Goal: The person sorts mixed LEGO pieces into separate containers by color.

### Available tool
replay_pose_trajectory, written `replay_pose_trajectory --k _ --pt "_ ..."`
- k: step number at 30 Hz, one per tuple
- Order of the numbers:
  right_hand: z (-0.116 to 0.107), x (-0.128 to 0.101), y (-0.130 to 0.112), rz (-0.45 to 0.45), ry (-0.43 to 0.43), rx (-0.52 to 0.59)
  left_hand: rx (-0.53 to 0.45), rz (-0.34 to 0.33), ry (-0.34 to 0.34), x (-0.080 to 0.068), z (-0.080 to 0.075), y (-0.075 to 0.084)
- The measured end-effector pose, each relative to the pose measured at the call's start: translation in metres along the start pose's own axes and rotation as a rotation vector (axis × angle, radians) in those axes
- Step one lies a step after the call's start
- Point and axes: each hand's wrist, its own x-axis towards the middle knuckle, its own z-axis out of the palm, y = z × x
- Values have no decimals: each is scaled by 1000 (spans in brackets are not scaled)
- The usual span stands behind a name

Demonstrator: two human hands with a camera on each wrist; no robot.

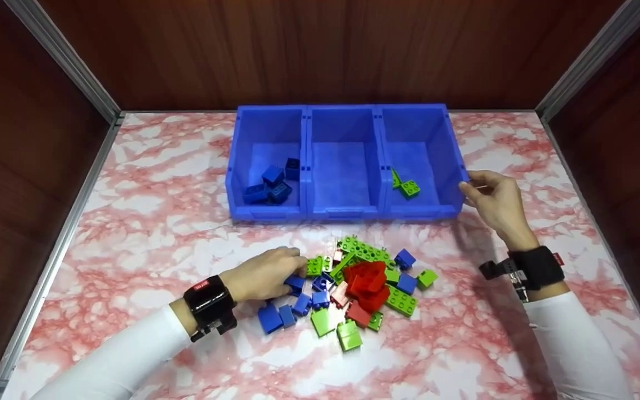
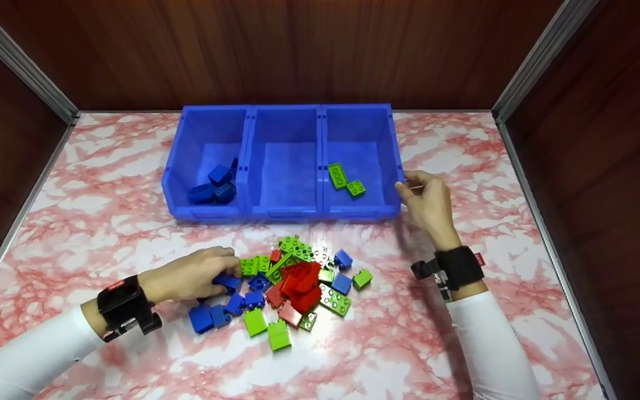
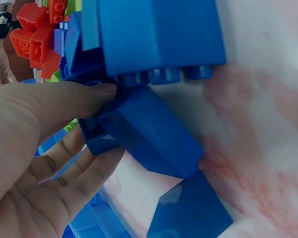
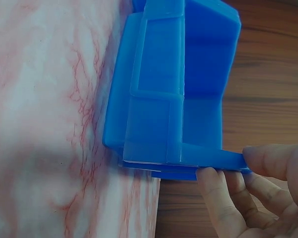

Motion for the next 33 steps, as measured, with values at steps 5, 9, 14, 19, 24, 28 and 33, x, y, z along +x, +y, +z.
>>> replay_pose_trajectory --k 5,9,14,19,24,28,33 --pt "0 0 -1 10 -6 -14 -7 -7 -5 0 -12 2" --pt "0 0 -1 13 -8 -21 -10 -19 7 0 -25 1" --pt "0 1 -2 5 -11 -22 -28 -64 28 1 -50 -7" --pt "0 1 -2 5 -21 -23 -59 -140 83 8 -82 -22" --pt "-3 1 -1 -1 -8 2 -22 -209 185 29 -107 -42" --pt "-3 1 0 -4 -7 -3 56 -233 260 51 -117 -58" --pt "-1 1 0 -2 -17 -9 104 -286 244 78 -119 -65"
